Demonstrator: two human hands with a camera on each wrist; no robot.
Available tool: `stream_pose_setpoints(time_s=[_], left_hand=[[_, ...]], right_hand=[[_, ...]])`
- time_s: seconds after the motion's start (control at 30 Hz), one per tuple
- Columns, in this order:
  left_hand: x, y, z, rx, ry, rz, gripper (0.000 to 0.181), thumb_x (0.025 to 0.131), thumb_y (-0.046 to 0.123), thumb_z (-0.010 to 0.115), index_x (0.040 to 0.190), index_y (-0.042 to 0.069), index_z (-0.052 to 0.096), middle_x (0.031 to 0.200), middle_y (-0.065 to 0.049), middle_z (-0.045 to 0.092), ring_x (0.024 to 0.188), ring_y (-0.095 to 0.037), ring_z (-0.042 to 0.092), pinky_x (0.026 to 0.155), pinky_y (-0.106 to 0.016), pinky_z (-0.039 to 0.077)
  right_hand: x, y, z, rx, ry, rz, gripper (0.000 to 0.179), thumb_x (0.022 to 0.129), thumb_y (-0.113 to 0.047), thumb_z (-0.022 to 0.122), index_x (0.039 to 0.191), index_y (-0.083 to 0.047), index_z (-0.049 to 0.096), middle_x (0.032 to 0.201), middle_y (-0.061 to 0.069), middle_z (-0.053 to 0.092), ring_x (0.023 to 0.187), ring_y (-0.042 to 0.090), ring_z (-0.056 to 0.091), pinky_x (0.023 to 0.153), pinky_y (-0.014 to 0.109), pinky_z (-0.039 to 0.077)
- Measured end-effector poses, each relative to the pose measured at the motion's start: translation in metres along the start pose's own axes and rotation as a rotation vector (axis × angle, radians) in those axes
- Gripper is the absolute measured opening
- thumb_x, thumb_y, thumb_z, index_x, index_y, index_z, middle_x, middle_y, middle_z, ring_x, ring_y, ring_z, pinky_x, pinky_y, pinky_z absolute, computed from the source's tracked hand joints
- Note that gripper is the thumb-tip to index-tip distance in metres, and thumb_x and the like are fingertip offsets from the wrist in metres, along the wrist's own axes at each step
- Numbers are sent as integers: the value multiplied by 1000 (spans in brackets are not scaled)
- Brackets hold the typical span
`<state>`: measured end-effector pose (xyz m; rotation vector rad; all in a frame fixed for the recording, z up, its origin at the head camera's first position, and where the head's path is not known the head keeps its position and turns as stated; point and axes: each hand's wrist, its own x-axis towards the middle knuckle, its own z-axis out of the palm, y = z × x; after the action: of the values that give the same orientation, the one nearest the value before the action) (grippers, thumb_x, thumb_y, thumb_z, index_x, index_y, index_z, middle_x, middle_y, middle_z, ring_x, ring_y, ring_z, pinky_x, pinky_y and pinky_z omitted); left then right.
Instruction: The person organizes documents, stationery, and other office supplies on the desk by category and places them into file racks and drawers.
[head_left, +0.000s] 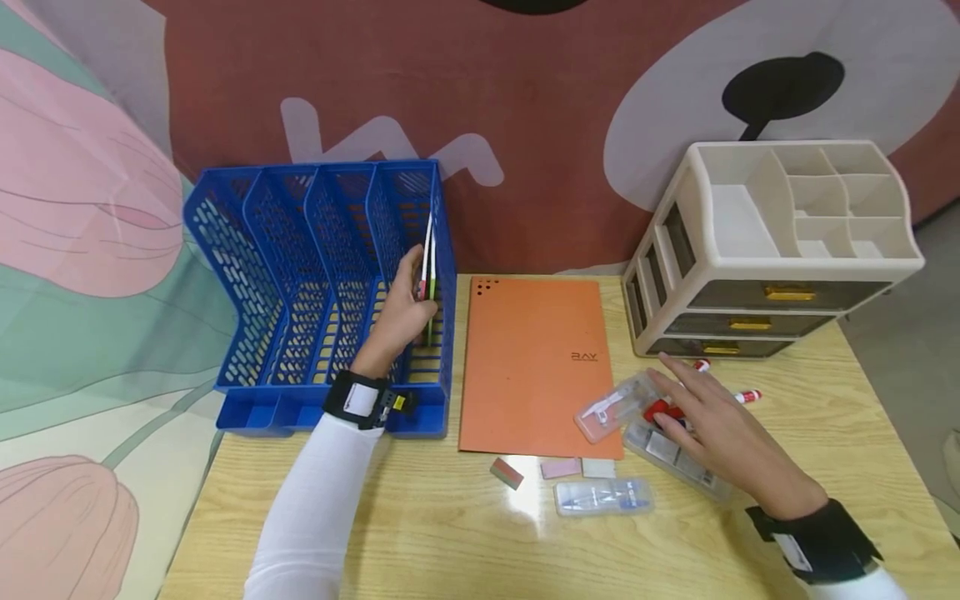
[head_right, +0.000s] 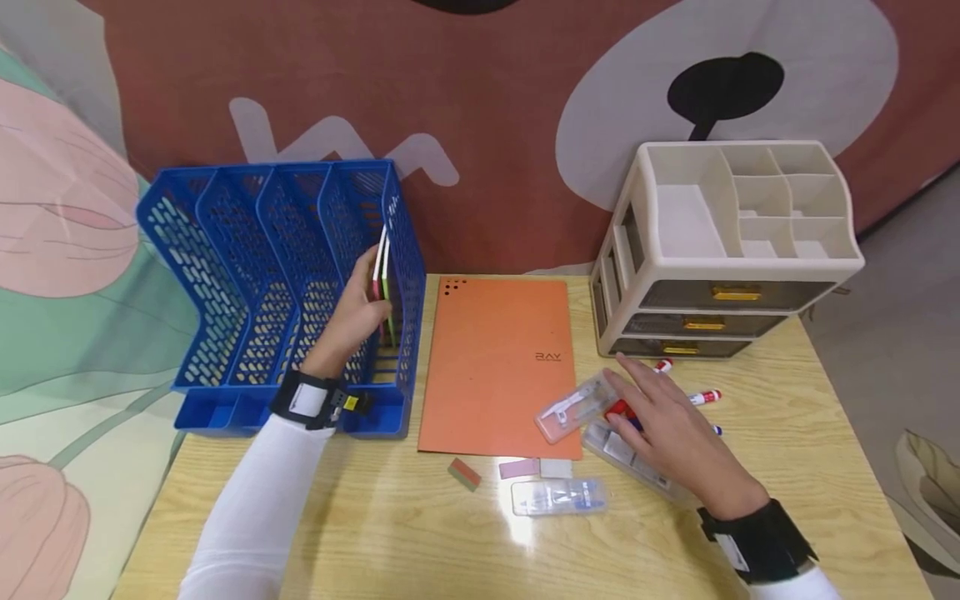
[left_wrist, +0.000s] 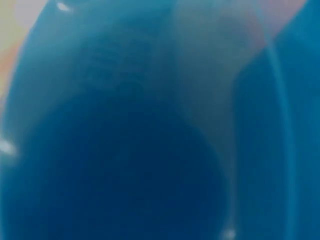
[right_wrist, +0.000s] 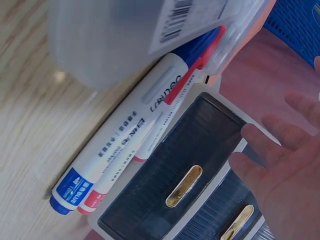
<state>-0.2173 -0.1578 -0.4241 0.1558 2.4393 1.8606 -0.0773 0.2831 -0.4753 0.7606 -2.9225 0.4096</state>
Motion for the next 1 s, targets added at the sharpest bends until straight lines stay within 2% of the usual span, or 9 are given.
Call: stream_pose_setpoints(time_s=[0.17,0.23,0.27,0.37,0.47,0.57,0.63,0.67,1.0], left_hand=[[-19,4,-1,104,101,91,96,83,-12,47,166,16,8,175,-5,7,161,-18,7,115,-42,43],[-30,8,0,128,141,147,96,82,-13,47,166,16,10,174,-4,10,161,-18,7,129,-50,18],[-35,10,0,147,155,176,96,82,-13,47,166,16,10,174,-4,11,161,-19,9,127,-51,23],[-51,16,3,193,203,276,97,80,-15,47,166,16,14,174,-2,16,157,-20,21,93,-43,50],[-66,20,7,243,261,398,97,78,-17,48,165,12,18,173,-2,18,148,-22,38,65,-32,41],[-78,24,13,296,338,526,92,76,-16,49,162,4,25,172,-8,21,149,-26,40,95,-28,54],[-83,25,19,334,376,599,86,77,-15,50,159,0,29,171,-13,23,159,-31,22,125,-43,33],[-86,26,21,354,387,632,82,78,-13,50,157,-2,32,170,-16,24,159,-34,21,128,-50,23],[-100,22,46,454,329,896,55,90,0,54,142,-14,47,157,-35,37,152,-49,30,127,-52,26]], right_hand=[[4,-3,-2,15,-3,-6,74,90,-26,79,155,-13,47,166,14,36,141,42,45,115,62,40],[7,-4,-4,19,10,-17,74,89,-24,80,155,-13,47,165,14,38,141,41,46,111,63,43],[8,-5,-4,23,20,-27,75,88,-23,80,155,-13,47,164,14,39,140,41,47,110,62,45],[14,-7,-5,40,49,-49,76,86,-21,83,154,-14,49,162,15,42,138,39,50,101,62,51],[22,-9,-4,61,53,-61,78,86,-20,83,155,-14,48,161,16,43,137,38,52,99,62,53],[29,-12,-4,82,32,-48,77,88,-21,81,156,-14,45,163,16,40,140,39,49,101,63,51],[34,-13,-3,103,25,-36,77,90,-20,79,157,-11,43,164,17,39,142,40,47,103,63,49],[37,-13,-3,115,22,-29,77,90,-20,79,158,-10,42,164,17,38,143,41,46,104,64,48],[54,-14,-5,223,-1,22,74,97,-19,72,159,-3,36,167,19,31,147,44,40,109,67,42]])
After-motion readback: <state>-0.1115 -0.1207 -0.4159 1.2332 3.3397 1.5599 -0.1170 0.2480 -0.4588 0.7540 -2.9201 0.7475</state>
